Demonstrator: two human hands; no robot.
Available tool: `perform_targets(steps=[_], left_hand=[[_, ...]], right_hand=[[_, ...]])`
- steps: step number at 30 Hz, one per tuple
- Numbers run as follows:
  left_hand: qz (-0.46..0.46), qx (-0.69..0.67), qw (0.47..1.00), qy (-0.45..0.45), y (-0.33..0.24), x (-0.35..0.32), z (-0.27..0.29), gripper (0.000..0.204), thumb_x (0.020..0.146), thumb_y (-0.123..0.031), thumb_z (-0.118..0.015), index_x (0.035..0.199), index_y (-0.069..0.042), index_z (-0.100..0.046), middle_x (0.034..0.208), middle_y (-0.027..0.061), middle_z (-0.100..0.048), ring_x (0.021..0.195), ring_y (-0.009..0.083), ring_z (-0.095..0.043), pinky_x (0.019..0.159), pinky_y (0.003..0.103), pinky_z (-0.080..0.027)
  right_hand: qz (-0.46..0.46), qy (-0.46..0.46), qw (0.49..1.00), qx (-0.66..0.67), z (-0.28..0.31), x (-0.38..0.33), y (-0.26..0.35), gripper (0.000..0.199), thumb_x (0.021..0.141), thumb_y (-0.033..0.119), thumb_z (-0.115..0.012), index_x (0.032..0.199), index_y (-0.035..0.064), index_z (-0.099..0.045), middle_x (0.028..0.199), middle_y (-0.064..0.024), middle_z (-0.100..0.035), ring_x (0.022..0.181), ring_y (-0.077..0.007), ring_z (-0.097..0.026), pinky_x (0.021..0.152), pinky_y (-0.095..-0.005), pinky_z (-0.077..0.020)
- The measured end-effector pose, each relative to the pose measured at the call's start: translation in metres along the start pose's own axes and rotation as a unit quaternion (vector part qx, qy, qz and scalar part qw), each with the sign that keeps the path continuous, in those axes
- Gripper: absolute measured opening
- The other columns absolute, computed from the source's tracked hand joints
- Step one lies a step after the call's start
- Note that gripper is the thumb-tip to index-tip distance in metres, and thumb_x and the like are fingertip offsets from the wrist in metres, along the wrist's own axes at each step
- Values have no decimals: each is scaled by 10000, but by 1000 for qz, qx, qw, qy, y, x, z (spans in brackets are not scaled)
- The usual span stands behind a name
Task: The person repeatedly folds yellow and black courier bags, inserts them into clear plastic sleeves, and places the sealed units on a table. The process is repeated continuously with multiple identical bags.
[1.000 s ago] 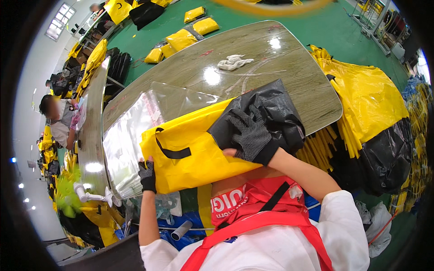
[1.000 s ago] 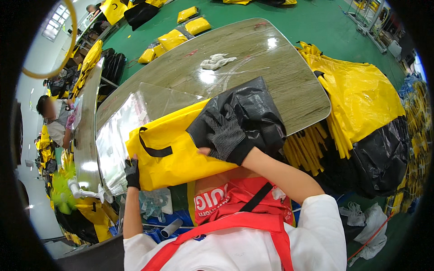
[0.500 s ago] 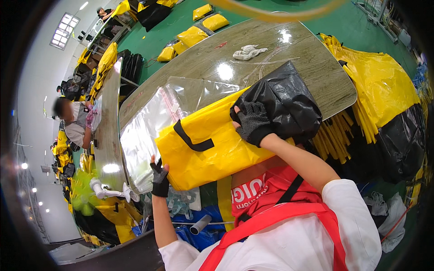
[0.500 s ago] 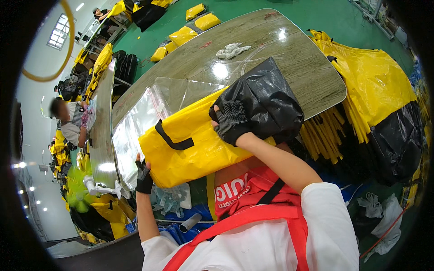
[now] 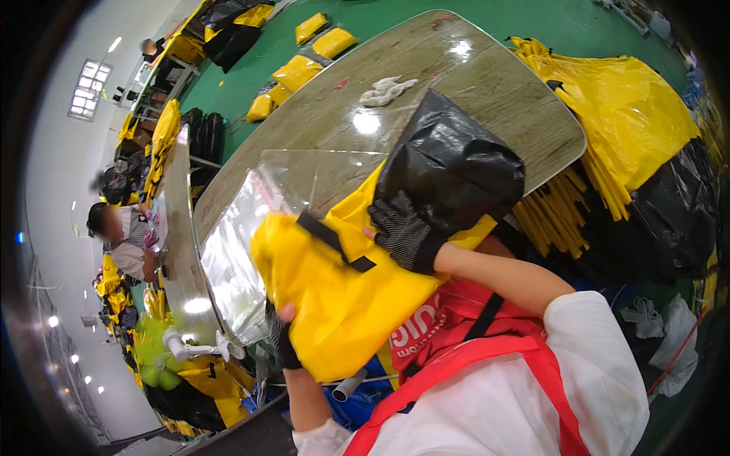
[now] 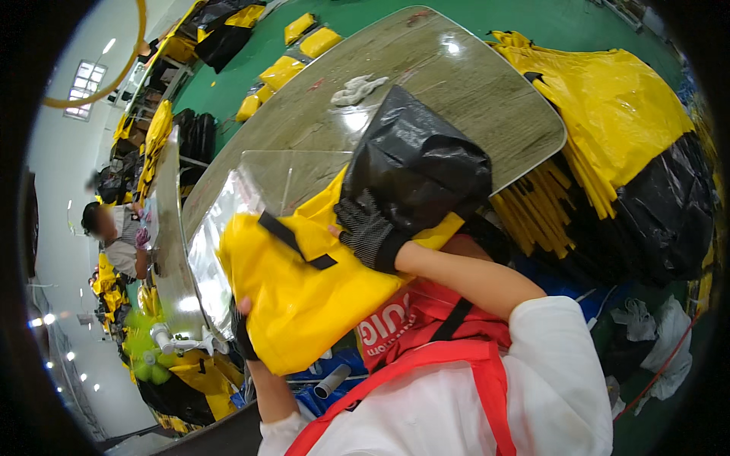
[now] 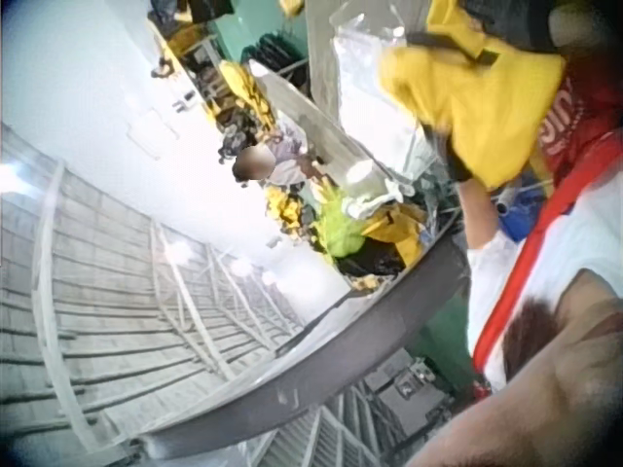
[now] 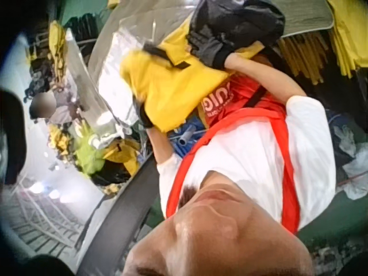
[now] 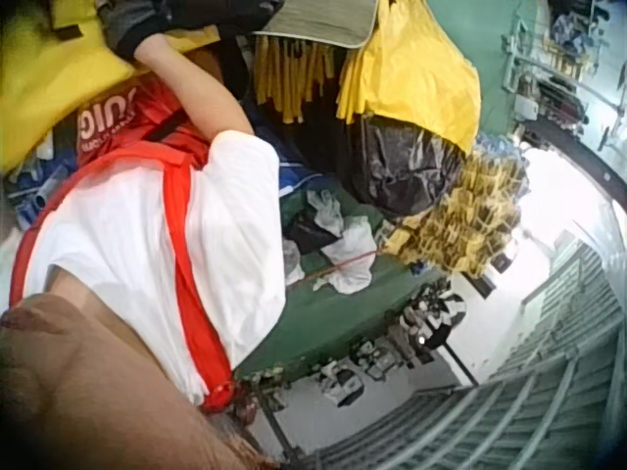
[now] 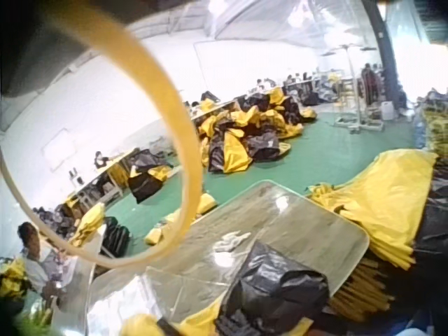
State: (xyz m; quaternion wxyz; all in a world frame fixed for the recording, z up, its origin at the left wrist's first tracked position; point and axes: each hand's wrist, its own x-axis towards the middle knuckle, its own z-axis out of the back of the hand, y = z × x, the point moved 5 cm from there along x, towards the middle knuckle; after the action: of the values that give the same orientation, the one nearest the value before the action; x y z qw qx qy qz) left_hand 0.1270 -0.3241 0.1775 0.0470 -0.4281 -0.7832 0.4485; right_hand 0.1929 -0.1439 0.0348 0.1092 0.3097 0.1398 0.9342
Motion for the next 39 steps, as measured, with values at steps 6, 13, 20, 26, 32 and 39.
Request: perform_targets(steps=[6,13,20,26,32,39], left_hand=[[-130,244,961,26,132,166,-140,668,807,-109,-682,1321,25,-277,1019,48,-498,837,114,-479,768,217,-416],[-476,724,480,138,138,178,-188,713,741,-343,-658,1343,-78,-382,1224,225,-471,1171,402,-411,1006,515,-267],[-388,786,445,187,168,233,-192,507,774,-451,-610,1168,-142,-532,1142,129,-537,1258,342,-345,1051,591,-79],[-344,830,391,198,170,237,-184,689,776,-486,-547,1298,-55,-419,1288,185,-440,1301,378,-269,1063,594,-34],[-281,632,722,-15,69,211,-50,666,774,-227,-688,1298,19,-358,1150,253,-525,1030,329,-548,838,366,-447],[-191,862,469,26,72,181,-60,544,848,-284,-555,1308,-34,-407,1187,218,-533,1055,338,-553,886,430,-428]], right_hand=[[-364,-54,777,511,28,-39,-32,328,874,212,-458,1178,113,-528,1245,-152,-449,1177,-337,-362,969,-525,-181],[-487,-86,489,719,2,-78,-53,256,867,186,-498,1084,75,-577,1106,-120,-540,1036,-276,-486,894,-428,-329],[-482,-82,676,551,76,-125,-56,197,860,159,-538,989,38,-625,967,-87,-632,894,-214,-610,820,-331,-478],[-36,-57,998,4,206,13,-95,316,818,251,-562,1098,114,-608,1218,-143,-525,1124,-325,-472,966,-482,-325],[-90,-20,995,-25,152,0,-155,337,766,324,-611,1050,148,-645,1196,-65,-561,1142,-303,-463,936,-455,-360],[-62,-18,998,28,152,0,-155,330,733,298,-646,1020,135,-652,1146,-62,-591,1078,-304,-512,912,-423,-422]])
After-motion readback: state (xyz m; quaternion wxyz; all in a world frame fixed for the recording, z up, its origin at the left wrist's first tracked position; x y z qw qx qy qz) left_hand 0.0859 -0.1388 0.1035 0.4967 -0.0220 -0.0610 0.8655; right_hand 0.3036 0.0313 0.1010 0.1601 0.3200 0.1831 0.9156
